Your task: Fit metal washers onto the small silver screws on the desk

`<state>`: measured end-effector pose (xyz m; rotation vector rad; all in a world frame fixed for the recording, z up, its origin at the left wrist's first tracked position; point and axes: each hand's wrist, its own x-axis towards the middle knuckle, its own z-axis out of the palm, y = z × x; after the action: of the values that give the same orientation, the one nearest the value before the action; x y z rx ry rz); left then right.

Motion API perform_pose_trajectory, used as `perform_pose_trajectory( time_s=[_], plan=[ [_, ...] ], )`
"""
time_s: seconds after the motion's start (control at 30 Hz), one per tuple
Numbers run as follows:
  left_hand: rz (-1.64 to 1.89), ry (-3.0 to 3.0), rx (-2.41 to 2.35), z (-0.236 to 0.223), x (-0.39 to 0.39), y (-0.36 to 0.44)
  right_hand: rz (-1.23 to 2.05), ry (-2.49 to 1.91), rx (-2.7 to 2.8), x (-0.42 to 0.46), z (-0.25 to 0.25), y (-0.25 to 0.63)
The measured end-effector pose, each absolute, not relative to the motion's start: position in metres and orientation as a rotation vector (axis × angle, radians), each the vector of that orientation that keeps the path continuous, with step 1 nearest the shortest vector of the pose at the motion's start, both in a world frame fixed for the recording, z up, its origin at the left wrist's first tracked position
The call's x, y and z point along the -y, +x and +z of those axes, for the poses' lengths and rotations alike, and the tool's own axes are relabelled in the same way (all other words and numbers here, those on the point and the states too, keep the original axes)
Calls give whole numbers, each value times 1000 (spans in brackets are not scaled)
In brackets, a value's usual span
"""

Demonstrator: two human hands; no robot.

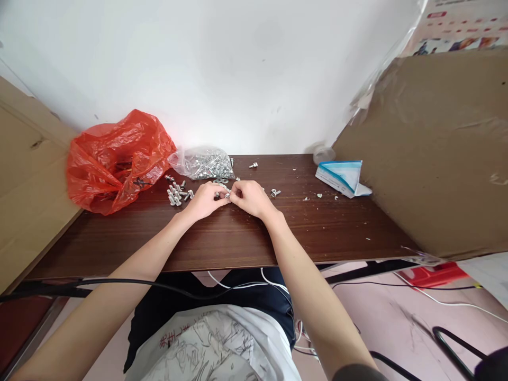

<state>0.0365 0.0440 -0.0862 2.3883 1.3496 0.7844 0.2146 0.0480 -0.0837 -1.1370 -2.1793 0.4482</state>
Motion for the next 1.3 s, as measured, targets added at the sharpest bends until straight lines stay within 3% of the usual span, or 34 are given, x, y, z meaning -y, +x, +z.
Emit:
perform_pose_trajectory(
  time_s=[1.3],
  plan=[
    [820, 2401, -1428, -85, -41, 40, 374, -1092, 2086, -48, -82, 215]
  ],
)
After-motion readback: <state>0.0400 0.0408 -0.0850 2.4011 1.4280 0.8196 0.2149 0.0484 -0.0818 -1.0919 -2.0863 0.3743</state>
